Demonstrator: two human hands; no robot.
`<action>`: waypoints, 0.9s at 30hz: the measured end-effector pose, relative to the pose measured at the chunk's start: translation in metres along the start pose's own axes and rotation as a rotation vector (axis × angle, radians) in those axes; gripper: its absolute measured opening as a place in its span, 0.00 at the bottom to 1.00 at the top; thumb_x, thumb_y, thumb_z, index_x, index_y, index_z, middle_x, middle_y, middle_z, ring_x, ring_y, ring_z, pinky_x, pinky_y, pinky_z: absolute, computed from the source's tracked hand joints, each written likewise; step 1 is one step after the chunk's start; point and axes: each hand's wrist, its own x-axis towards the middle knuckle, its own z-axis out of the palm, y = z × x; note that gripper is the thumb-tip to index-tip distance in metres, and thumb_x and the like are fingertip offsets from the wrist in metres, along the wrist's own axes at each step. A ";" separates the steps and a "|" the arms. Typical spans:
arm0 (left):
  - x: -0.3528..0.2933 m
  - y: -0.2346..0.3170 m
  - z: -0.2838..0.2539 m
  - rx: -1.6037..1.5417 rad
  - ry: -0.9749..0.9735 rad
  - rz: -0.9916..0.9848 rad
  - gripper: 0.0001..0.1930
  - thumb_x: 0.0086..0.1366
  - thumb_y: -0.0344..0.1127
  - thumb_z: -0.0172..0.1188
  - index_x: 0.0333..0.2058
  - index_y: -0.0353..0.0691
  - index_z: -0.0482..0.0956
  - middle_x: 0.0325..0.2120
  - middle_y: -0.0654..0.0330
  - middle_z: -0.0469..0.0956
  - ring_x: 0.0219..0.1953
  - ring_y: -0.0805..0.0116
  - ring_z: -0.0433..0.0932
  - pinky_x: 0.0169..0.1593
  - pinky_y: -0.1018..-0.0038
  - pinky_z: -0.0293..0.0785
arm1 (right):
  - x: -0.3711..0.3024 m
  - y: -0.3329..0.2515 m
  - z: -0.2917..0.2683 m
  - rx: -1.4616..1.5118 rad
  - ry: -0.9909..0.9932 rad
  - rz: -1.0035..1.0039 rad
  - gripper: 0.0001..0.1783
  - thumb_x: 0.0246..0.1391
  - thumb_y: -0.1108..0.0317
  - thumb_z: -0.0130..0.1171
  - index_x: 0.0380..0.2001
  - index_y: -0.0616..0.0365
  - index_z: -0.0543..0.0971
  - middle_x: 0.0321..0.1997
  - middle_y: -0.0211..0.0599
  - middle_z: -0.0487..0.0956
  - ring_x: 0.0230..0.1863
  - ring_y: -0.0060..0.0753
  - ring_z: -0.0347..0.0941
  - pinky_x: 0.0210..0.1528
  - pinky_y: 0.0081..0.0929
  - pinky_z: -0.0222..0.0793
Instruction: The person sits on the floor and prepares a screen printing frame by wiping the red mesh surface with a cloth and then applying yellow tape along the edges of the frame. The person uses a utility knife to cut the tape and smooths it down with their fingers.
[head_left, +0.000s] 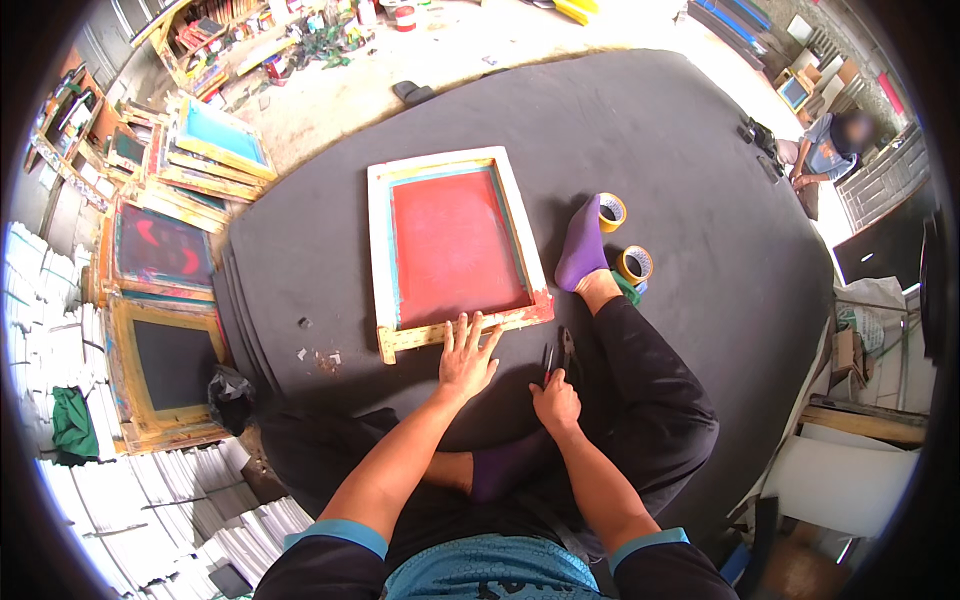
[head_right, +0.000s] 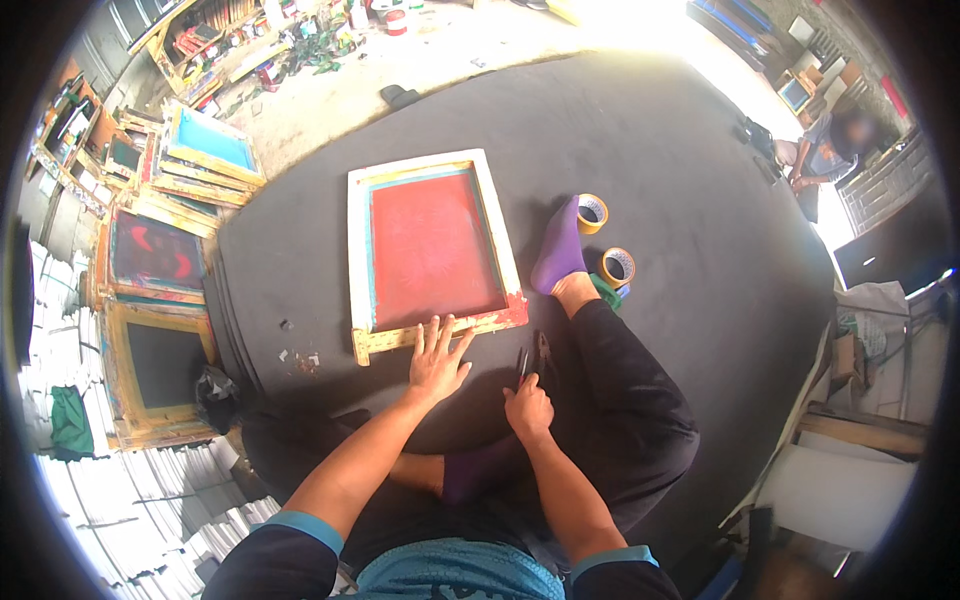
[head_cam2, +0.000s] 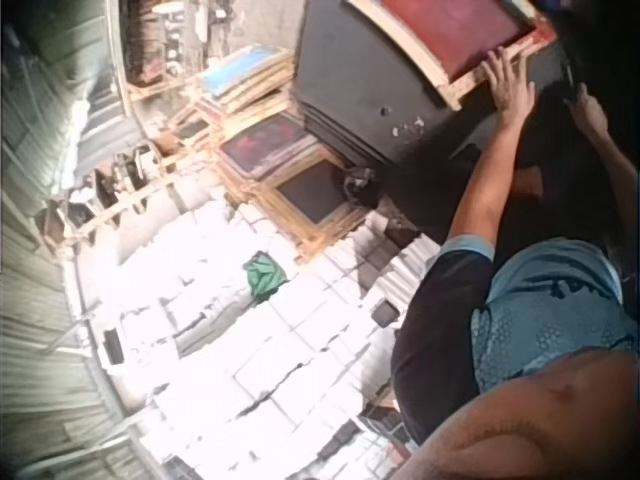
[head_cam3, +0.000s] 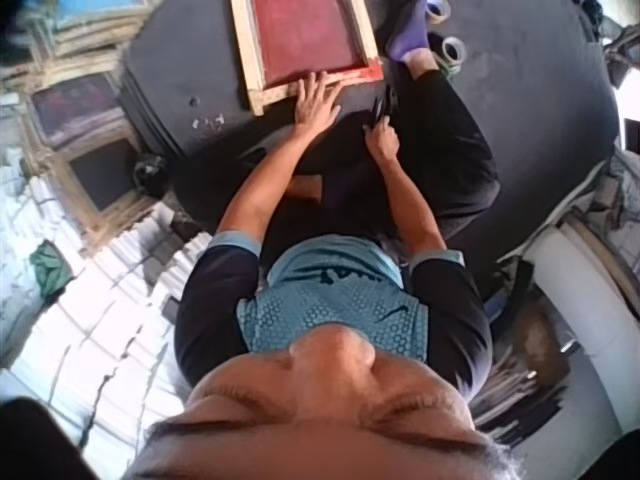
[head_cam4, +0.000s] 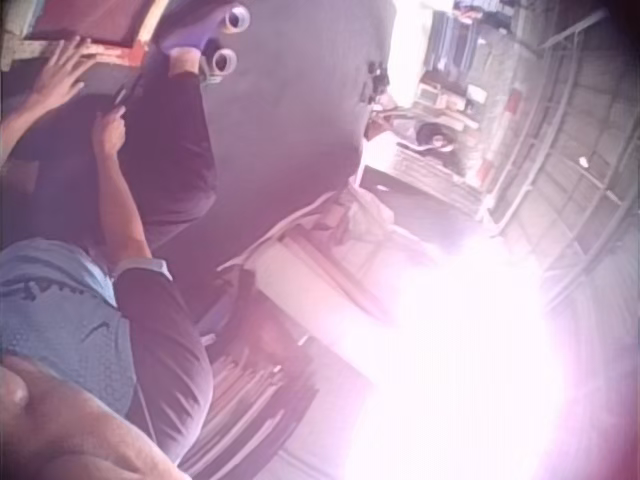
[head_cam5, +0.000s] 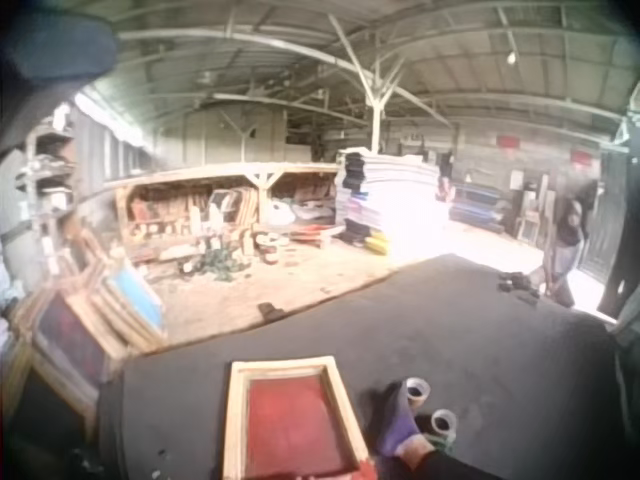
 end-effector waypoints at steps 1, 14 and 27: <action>-0.001 -0.003 -0.002 0.000 -0.014 0.002 0.44 0.66 0.55 0.66 0.77 0.65 0.57 0.78 0.48 0.51 0.79 0.40 0.49 0.78 0.35 0.39 | 0.000 0.001 0.009 0.055 0.011 -0.004 0.24 0.62 0.49 0.66 0.48 0.56 0.73 0.44 0.54 0.87 0.48 0.68 0.83 0.52 0.57 0.78; 0.005 0.003 -0.025 -0.022 -0.147 -0.025 0.42 0.68 0.51 0.65 0.77 0.67 0.56 0.79 0.51 0.50 0.80 0.42 0.48 0.77 0.40 0.52 | 0.007 -0.024 0.030 0.453 0.154 -0.393 0.15 0.70 0.60 0.58 0.54 0.55 0.78 0.45 0.53 0.83 0.49 0.64 0.80 0.52 0.56 0.75; 0.005 0.003 -0.021 -0.048 -0.131 -0.031 0.43 0.66 0.51 0.67 0.77 0.66 0.58 0.78 0.51 0.51 0.79 0.41 0.49 0.77 0.41 0.52 | 0.007 -0.033 0.031 0.442 0.197 -0.311 0.14 0.68 0.62 0.60 0.51 0.57 0.79 0.40 0.52 0.85 0.45 0.64 0.81 0.50 0.55 0.75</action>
